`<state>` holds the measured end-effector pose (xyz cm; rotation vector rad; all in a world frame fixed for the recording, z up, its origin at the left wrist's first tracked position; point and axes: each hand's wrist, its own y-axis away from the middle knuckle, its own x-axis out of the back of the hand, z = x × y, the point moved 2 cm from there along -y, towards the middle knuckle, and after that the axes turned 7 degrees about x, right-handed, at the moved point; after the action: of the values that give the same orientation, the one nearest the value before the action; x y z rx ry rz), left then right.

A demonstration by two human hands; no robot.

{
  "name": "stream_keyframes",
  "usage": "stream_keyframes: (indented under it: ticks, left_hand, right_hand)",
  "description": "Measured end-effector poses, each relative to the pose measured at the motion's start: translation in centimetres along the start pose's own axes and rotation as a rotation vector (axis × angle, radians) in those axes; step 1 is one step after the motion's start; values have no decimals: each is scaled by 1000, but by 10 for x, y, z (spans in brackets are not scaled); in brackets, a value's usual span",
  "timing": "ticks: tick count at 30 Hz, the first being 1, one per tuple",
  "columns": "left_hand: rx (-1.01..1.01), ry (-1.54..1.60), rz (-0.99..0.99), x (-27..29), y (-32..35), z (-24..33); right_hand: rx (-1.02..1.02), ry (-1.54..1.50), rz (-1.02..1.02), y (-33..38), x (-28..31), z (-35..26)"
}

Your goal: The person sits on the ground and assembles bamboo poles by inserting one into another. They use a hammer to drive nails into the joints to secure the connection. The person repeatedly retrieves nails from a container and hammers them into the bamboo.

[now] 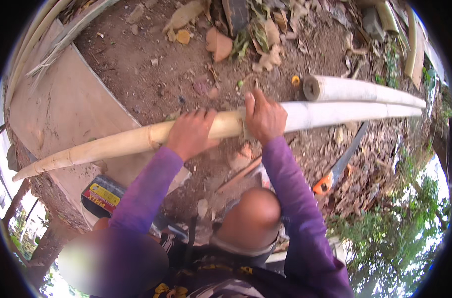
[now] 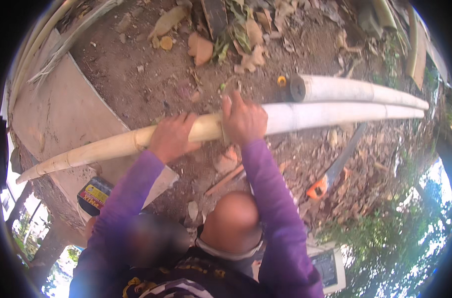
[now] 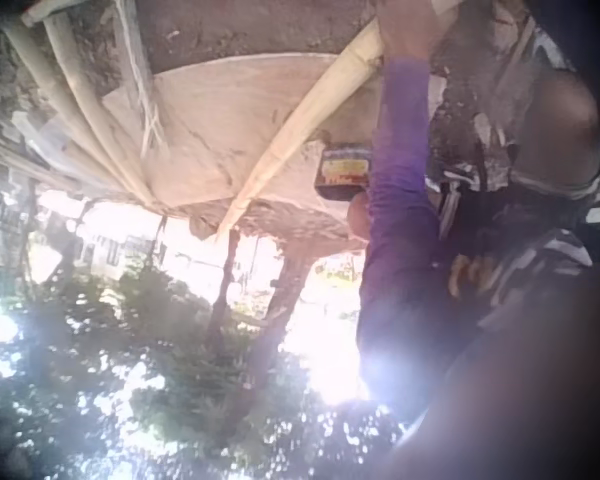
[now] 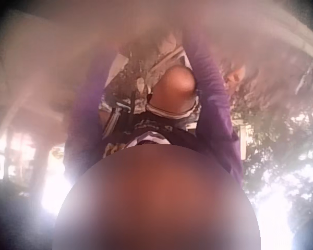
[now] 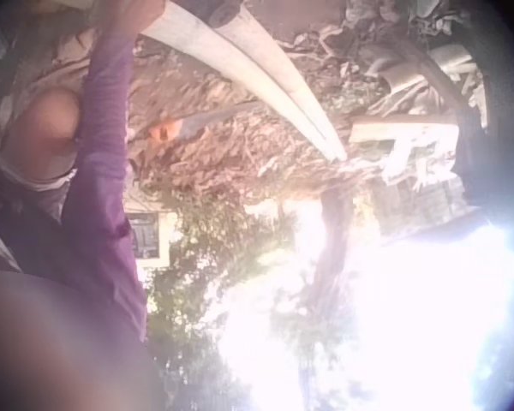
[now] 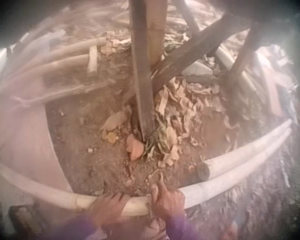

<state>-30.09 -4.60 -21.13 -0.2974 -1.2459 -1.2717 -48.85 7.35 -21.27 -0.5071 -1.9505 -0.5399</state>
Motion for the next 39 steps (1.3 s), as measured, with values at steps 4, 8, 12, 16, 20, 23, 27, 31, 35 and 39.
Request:
stream_keyframes:
  ticks: [4,8,12,16,20,23,27,31,35,39]
  left_hand:
    - [-10,-66,26,1,1,3]
    - [-13,-45,66,-3,4,4]
    - [-7,-62,107,-4,7,5]
    - [14,4,150,-8,9,8]
    - [-28,-71,296,-19,22,13]
    - [-33,-188,451,-36,32,17]
    - [-30,-236,552,-50,44,20]
    - [-28,-253,573,-51,54,25]
    - [-45,-229,580,-46,61,28]
    - [20,-90,240,-23,34,9]
  right_hand:
    - [46,-45,81,3,2,0]
    - [16,-41,68,9,-2,4]
    - [41,-57,149,10,-4,5]
    - [38,-51,251,14,-6,7]
    - [80,-78,343,34,-9,7]
    - [202,-171,460,55,-10,7]
    - [377,-238,519,86,0,15]
    - [143,-601,462,110,26,36]
    - [68,-537,633,124,61,62]
    - [116,-415,586,138,55,62]
